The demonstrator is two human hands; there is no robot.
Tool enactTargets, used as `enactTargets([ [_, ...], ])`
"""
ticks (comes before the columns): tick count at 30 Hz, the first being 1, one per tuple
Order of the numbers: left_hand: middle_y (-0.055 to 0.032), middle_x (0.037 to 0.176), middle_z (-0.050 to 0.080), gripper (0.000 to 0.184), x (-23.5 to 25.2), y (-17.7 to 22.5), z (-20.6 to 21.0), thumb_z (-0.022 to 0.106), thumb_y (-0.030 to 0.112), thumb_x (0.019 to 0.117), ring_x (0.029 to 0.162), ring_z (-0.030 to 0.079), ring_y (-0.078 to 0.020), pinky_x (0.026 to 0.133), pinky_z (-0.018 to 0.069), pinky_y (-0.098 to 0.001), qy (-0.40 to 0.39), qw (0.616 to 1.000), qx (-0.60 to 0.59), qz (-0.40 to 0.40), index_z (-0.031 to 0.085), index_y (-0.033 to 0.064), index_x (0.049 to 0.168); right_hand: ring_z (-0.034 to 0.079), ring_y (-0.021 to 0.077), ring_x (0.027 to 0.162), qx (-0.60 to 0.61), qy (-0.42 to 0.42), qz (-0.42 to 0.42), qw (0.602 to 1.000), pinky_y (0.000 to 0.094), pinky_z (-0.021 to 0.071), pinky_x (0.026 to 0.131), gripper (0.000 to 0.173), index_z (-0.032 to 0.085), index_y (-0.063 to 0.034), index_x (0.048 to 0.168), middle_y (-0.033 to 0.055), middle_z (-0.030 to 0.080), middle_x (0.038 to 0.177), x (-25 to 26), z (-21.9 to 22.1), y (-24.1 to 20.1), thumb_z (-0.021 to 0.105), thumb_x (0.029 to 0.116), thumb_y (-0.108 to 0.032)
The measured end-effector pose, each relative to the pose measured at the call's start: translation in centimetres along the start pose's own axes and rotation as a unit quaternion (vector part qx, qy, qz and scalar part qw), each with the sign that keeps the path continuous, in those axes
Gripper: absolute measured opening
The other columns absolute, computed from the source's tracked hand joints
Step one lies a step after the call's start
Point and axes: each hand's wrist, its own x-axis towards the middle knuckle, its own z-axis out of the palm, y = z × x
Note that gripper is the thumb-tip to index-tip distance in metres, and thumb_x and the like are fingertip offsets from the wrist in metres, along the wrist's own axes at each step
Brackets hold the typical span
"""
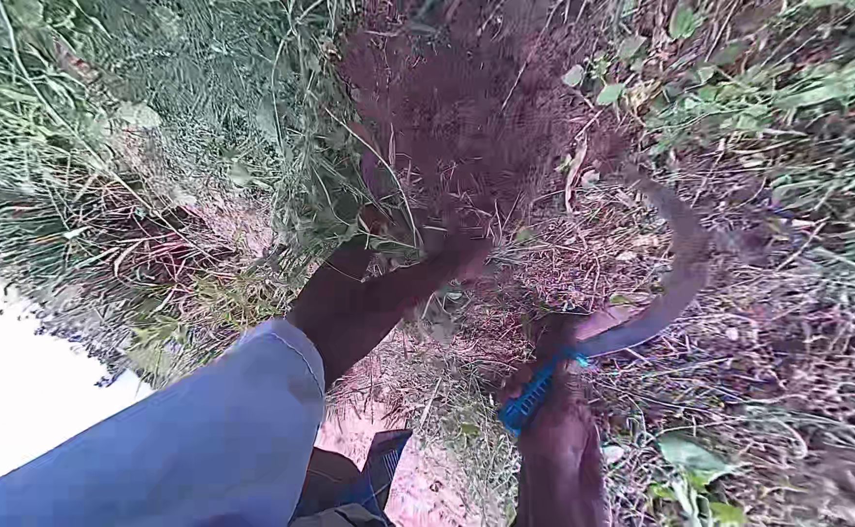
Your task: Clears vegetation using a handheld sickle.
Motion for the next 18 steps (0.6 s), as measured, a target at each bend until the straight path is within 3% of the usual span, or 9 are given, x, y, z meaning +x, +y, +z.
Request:
enactTargets([
  [3, -0.0300, 0.128, 0.063, 0.046, -1.0, -2.5, -3.8, 0.060, 0.021, 0.1024, 0.118, 0.063, -0.0454, 0.098, 0.0491, -0.0646, 0.109, 0.992, -0.062, 0.022, 0.054, -0.0019, 0.142, 0.058, 0.0110, 0.048, -0.022, -0.017, -0.020, 0.999, 0.0256, 0.0543, 0.044, 0.038, 0.050, -0.0040, 0.112, 0.0008, 0.059, 0.066, 0.3, 0.1, -0.7, 0.021, 0.1132, -0.028],
  [6, -0.0279, 0.139, 0.057, 0.056, -0.9, -0.9, -7.8, 0.059, 0.019, 0.1028, 0.124, 0.061, -0.0376, 0.104, 0.0503, -0.0527, 0.293, 0.917, -0.256, -0.082, 0.040, -0.0034, 0.150, 0.059, 0.0101, 0.048, -0.037, -0.017, -0.029, 0.999, 0.0243, 0.0544, 0.044, 0.035, 0.051, -0.0031, 0.110, -0.0001, 0.060, 0.066, 0.3, -0.6, -0.5, 0.023, 0.1129, -0.024],
  [8, -0.0319, 0.135, 0.057, 0.047, 0.3, 0.7, -6.5, 0.053, 0.015, 0.1053, 0.125, 0.059, -0.0410, 0.106, 0.0473, -0.0538, 0.290, 0.917, -0.247, -0.118, 0.047, -0.0087, 0.145, 0.059, 0.0088, 0.048, -0.036, -0.026, -0.043, 0.998, 0.0236, 0.0549, 0.045, 0.035, 0.049, -0.0037, 0.110, -0.0023, 0.060, 0.065, 0.6, -0.4, -0.6, 0.021, 0.1121, -0.024],
  [10, -0.0327, 0.125, 0.063, 0.040, 0.9, 0.3, -1.6, 0.052, 0.019, 0.1053, 0.119, 0.062, -0.0447, 0.102, 0.0485, -0.0618, 0.148, 0.978, -0.125, -0.075, 0.056, -0.0089, 0.134, 0.059, 0.0094, 0.049, -0.041, -0.036, -0.036, 0.998, 0.0250, 0.0554, 0.046, 0.036, 0.048, -0.0038, 0.114, -0.0023, 0.058, 0.066, 0.3, -0.3, -0.9, 0.020, 0.1115, -0.026],
  [12, -0.0297, 0.127, 0.064, 0.043, -0.1, -0.4, 1.3, 0.056, 0.017, 0.1026, 0.119, 0.061, -0.0471, 0.098, 0.0462, -0.0682, 0.008, 1.000, 0.027, 0.010, 0.055, 0.0004, 0.143, 0.060, 0.0097, 0.049, -0.039, -0.038, -0.045, 0.998, 0.0254, 0.0562, 0.046, 0.037, 0.049, -0.0036, 0.115, -0.0019, 0.059, 0.067, 0.4, -0.4, -1.2, 0.020, 0.1118, -0.027],
  [13, -0.0292, 0.129, 0.064, 0.045, -0.8, -0.7, 1.8, 0.058, 0.018, 0.1026, 0.120, 0.062, -0.0469, 0.099, 0.0463, -0.0677, -0.002, 0.999, 0.040, 0.018, 0.054, 0.0005, 0.144, 0.060, 0.0100, 0.049, -0.036, -0.040, -0.053, 0.997, 0.0255, 0.0562, 0.045, 0.037, 0.049, -0.0028, 0.115, -0.0014, 0.060, 0.067, 0.3, -0.8, -1.3, 0.021, 0.1116, -0.026],
  [15, -0.0342, 0.132, 0.060, 0.048, -1.5, -0.1, -0.3, 0.055, 0.018, 0.1056, 0.124, 0.059, -0.0476, 0.105, 0.0436, -0.0637, 0.073, 0.994, -0.066, -0.046, 0.047, -0.0103, 0.144, 0.060, 0.0107, 0.049, -0.029, -0.038, -0.071, 0.996, 0.0257, 0.0558, 0.045, 0.038, 0.049, -0.0020, 0.114, -0.0009, 0.060, 0.067, 0.6, -1.1, -1.3, 0.021, 0.1113, -0.027],
  [17, -0.0310, 0.120, 0.065, 0.046, -0.7, -0.5, 0.1, 0.052, 0.023, 0.1068, 0.111, 0.066, -0.0407, 0.099, 0.0507, -0.0551, 0.231, 0.942, -0.221, -0.106, 0.051, -0.0104, 0.139, 0.060, 0.0113, 0.049, -0.019, -0.033, -0.074, 0.997, 0.0264, 0.0566, 0.046, 0.037, 0.048, -0.0026, 0.112, -0.0004, 0.060, 0.066, 0.7, -1.3, -1.1, 0.020, 0.1116, -0.027],
  [18, -0.0315, 0.124, 0.064, 0.048, -0.4, -0.5, 1.1, 0.051, 0.027, 0.1077, 0.116, 0.064, -0.0412, 0.103, 0.0495, -0.0546, 0.246, 0.930, -0.239, -0.130, 0.051, -0.0104, 0.138, 0.060, 0.0114, 0.049, -0.015, -0.032, -0.066, 0.997, 0.0263, 0.0566, 0.046, 0.037, 0.048, -0.0027, 0.112, -0.0002, 0.059, 0.066, 0.6, -1.1, -1.0, 0.020, 0.1117, -0.027],
])
